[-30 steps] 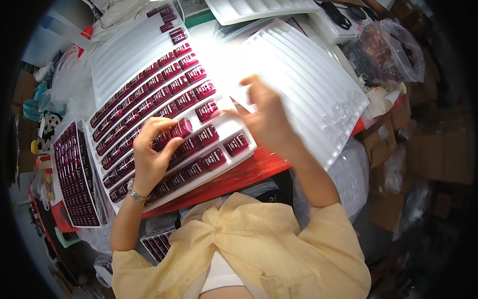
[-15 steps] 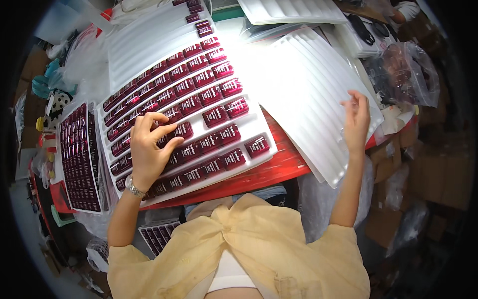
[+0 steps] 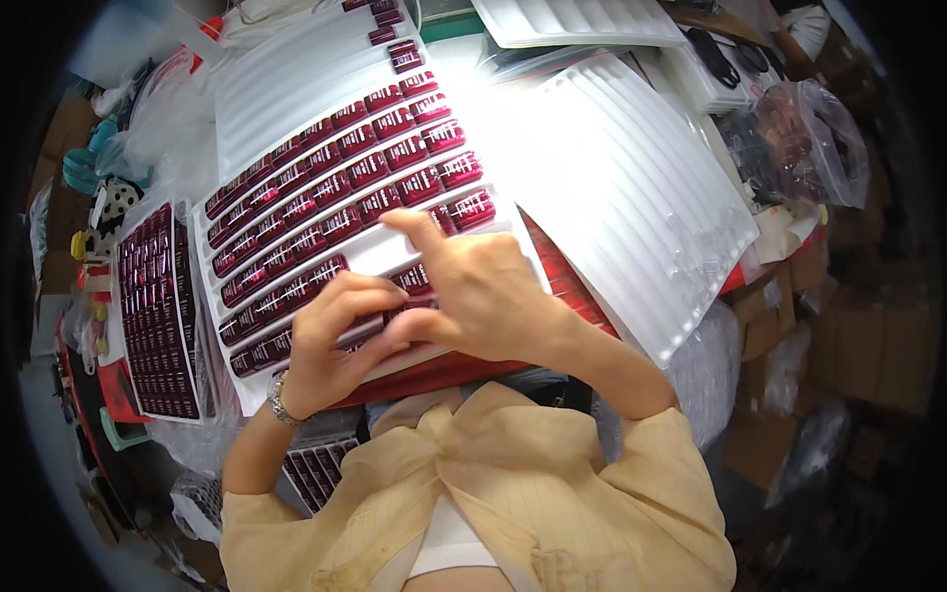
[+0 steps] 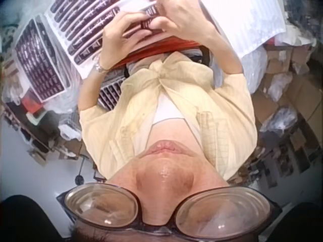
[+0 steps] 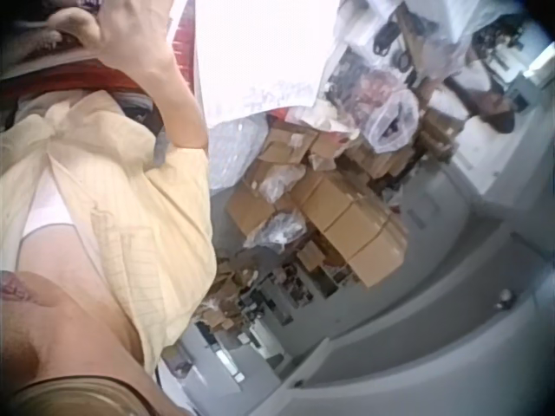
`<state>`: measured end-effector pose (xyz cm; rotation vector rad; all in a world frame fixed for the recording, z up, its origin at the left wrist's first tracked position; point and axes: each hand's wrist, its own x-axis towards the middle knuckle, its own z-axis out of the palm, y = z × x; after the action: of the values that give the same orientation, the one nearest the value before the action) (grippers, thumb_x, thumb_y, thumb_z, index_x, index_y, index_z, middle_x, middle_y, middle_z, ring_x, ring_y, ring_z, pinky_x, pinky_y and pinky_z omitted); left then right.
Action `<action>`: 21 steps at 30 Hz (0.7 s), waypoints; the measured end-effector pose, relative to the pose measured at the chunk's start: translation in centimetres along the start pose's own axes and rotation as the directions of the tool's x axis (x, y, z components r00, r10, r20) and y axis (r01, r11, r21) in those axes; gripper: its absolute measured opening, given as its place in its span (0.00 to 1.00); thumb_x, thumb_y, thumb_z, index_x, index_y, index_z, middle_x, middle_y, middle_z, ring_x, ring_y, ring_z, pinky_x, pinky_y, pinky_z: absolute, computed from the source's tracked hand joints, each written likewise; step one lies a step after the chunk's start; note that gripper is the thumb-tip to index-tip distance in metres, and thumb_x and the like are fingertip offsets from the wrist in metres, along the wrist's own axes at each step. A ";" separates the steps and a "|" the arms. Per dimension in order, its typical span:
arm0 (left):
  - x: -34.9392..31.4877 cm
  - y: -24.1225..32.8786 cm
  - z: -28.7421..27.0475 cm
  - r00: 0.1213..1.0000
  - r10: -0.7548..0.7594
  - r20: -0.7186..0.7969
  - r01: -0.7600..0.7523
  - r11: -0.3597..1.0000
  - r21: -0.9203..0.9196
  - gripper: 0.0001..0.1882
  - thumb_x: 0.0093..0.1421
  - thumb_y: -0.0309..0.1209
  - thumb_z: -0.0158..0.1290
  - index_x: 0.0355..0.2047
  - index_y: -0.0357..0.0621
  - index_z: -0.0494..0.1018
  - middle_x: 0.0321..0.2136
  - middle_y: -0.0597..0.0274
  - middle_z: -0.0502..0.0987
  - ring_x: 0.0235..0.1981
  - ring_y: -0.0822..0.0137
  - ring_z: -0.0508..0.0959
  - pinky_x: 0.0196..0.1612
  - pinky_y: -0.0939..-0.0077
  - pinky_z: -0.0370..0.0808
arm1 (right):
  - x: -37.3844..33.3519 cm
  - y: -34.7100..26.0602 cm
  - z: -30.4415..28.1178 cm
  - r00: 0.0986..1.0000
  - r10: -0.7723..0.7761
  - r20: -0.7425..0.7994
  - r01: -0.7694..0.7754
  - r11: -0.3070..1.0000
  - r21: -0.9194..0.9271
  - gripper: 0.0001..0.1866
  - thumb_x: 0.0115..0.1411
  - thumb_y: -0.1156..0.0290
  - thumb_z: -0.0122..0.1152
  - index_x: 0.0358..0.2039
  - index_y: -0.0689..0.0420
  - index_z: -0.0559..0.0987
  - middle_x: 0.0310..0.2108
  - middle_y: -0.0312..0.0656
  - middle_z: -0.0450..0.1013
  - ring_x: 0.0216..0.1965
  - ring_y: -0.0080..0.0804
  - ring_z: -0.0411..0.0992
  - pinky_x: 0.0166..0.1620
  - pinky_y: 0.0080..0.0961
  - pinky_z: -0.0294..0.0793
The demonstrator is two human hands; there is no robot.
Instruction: The person repeatedly picks small maroon cosmetic bottles from a red tray and places them into individual clear plastic sleeves, then returns the sleeved bottles to the tray. The person also handles white foam inserts and stacks them on the table.
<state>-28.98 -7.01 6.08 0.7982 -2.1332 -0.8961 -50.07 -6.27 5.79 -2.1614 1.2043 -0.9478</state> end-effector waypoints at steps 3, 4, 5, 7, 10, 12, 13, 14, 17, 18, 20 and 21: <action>0.6 -1.9 -0.5 0.987 -0.013 -0.161 0.067 0.940 0.334 0.16 0.45 0.30 0.66 0.35 0.43 0.76 0.35 0.61 0.75 0.37 0.60 0.72 0.41 0.66 0.67 | -2.7 4.3 -3.7 0.884 0.337 -0.322 -0.365 0.930 -0.029 0.29 0.55 0.54 0.65 0.50 0.60 0.71 0.26 0.48 0.74 0.23 0.44 0.74 0.28 0.35 0.72; 0.9 -2.4 -0.9 0.983 -0.059 -0.173 0.131 0.888 0.441 0.16 0.44 0.32 0.66 0.34 0.45 0.76 0.33 0.64 0.73 0.37 0.63 0.70 0.43 0.67 0.62 | -3.7 6.3 -5.9 0.837 0.352 -0.420 -0.513 0.771 -0.377 0.25 0.58 0.61 0.63 0.51 0.63 0.71 0.33 0.50 0.75 0.33 0.46 0.74 0.36 0.36 0.74; 1.2 -2.8 -1.0 0.988 -0.058 -0.144 0.121 0.868 0.482 0.16 0.45 0.32 0.66 0.34 0.45 0.77 0.33 0.65 0.74 0.38 0.63 0.70 0.43 0.67 0.63 | -5.9 8.8 -7.6 0.858 0.241 -0.454 -0.506 0.550 -0.664 0.23 0.59 0.65 0.60 0.52 0.63 0.70 0.39 0.52 0.74 0.40 0.50 0.72 0.45 0.39 0.71; 1.9 -3.6 -0.1 0.992 -0.063 -0.108 0.110 0.849 0.516 0.15 0.45 0.34 0.65 0.34 0.46 0.77 0.33 0.67 0.74 0.38 0.64 0.70 0.45 0.68 0.61 | -10.5 12.0 -9.7 0.742 0.493 -0.455 -0.606 0.202 -0.770 0.20 0.59 0.70 0.57 0.52 0.61 0.71 0.40 0.52 0.74 0.44 0.53 0.71 0.47 0.42 0.70; 2.0 -3.9 0.7 0.995 -0.034 -0.091 0.077 0.842 0.534 0.17 0.45 0.35 0.65 0.36 0.46 0.77 0.33 0.67 0.74 0.39 0.64 0.70 0.46 0.67 0.62 | -12.9 13.2 -10.2 0.674 0.642 -0.366 -0.636 0.253 -0.729 0.17 0.58 0.73 0.57 0.48 0.60 0.74 0.41 0.50 0.74 0.44 0.53 0.71 0.48 0.41 0.70; 1.6 -3.3 -0.3 0.993 -0.043 -0.108 0.093 0.854 0.513 0.17 0.45 0.34 0.66 0.36 0.46 0.77 0.33 0.68 0.74 0.39 0.64 0.70 0.45 0.67 0.62 | -13.9 14.4 -10.7 0.718 0.556 -0.420 -0.653 0.329 -0.682 0.14 0.57 0.76 0.57 0.45 0.60 0.76 0.38 0.49 0.75 0.40 0.49 0.73 0.44 0.37 0.72; 1.2 -3.0 -1.0 0.992 -0.048 -0.117 0.101 0.859 0.502 0.17 0.45 0.34 0.66 0.36 0.45 0.77 0.33 0.68 0.74 0.38 0.64 0.71 0.45 0.67 0.63 | -14.2 14.8 -10.8 0.734 0.511 -0.447 -0.657 0.368 -0.658 0.13 0.56 0.77 0.57 0.44 0.60 0.77 0.37 0.48 0.75 0.38 0.48 0.74 0.43 0.35 0.73; 0.6 -2.9 -1.8 0.991 -0.078 -0.109 0.124 0.836 0.534 0.18 0.44 0.33 0.66 0.36 0.45 0.78 0.33 0.68 0.74 0.38 0.64 0.71 0.45 0.67 0.63 | -14.0 14.3 -10.9 0.675 0.535 -0.508 -0.734 0.421 -0.532 0.13 0.56 0.79 0.58 0.43 0.61 0.77 0.36 0.47 0.76 0.36 0.44 0.75 0.41 0.32 0.74; -1.6 -3.6 -4.2 0.986 -0.137 -0.090 0.164 0.778 0.607 0.17 0.43 0.31 0.66 0.35 0.43 0.78 0.34 0.66 0.75 0.38 0.63 0.71 0.43 0.67 0.65 | -10.7 11.5 -10.7 0.592 0.584 -0.555 -0.724 0.688 -0.048 0.12 0.56 0.81 0.58 0.42 0.62 0.78 0.33 0.44 0.77 0.33 0.33 0.76 0.36 0.24 0.75; -1.9 -3.7 -3.9 0.984 -0.132 -0.121 0.177 0.810 0.559 0.17 0.43 0.29 0.66 0.36 0.43 0.78 0.34 0.65 0.75 0.38 0.62 0.71 0.43 0.67 0.65 | -9.0 10.0 -9.8 0.638 0.564 -0.524 -0.578 0.801 0.158 0.12 0.56 0.82 0.58 0.43 0.63 0.78 0.32 0.43 0.78 0.33 0.30 0.76 0.35 0.22 0.75; -1.6 -3.3 -3.1 0.976 -0.113 -0.184 0.188 0.866 0.463 0.17 0.43 0.27 0.66 0.36 0.42 0.77 0.34 0.63 0.76 0.37 0.62 0.72 0.42 0.68 0.67 | -5.4 5.9 -7.6 0.749 0.493 -0.442 -0.318 0.853 0.413 0.13 0.56 0.83 0.59 0.44 0.64 0.78 0.33 0.41 0.78 0.34 0.25 0.76 0.36 0.19 0.76; -1.4 -2.5 -2.3 0.963 -0.169 -0.208 0.222 0.937 0.271 0.17 0.45 0.24 0.65 0.37 0.41 0.76 0.35 0.61 0.76 0.36 0.63 0.73 0.40 0.71 0.70 | -3.7 3.7 -5.7 0.813 0.447 -0.374 -0.248 0.846 0.472 0.14 0.56 0.84 0.59 0.44 0.65 0.78 0.34 0.41 0.78 0.36 0.24 0.76 0.38 0.19 0.77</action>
<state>-25.70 -8.20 4.88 1.2140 -2.0733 -0.5823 -57.82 -5.36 5.64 -1.3470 1.4149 -1.4511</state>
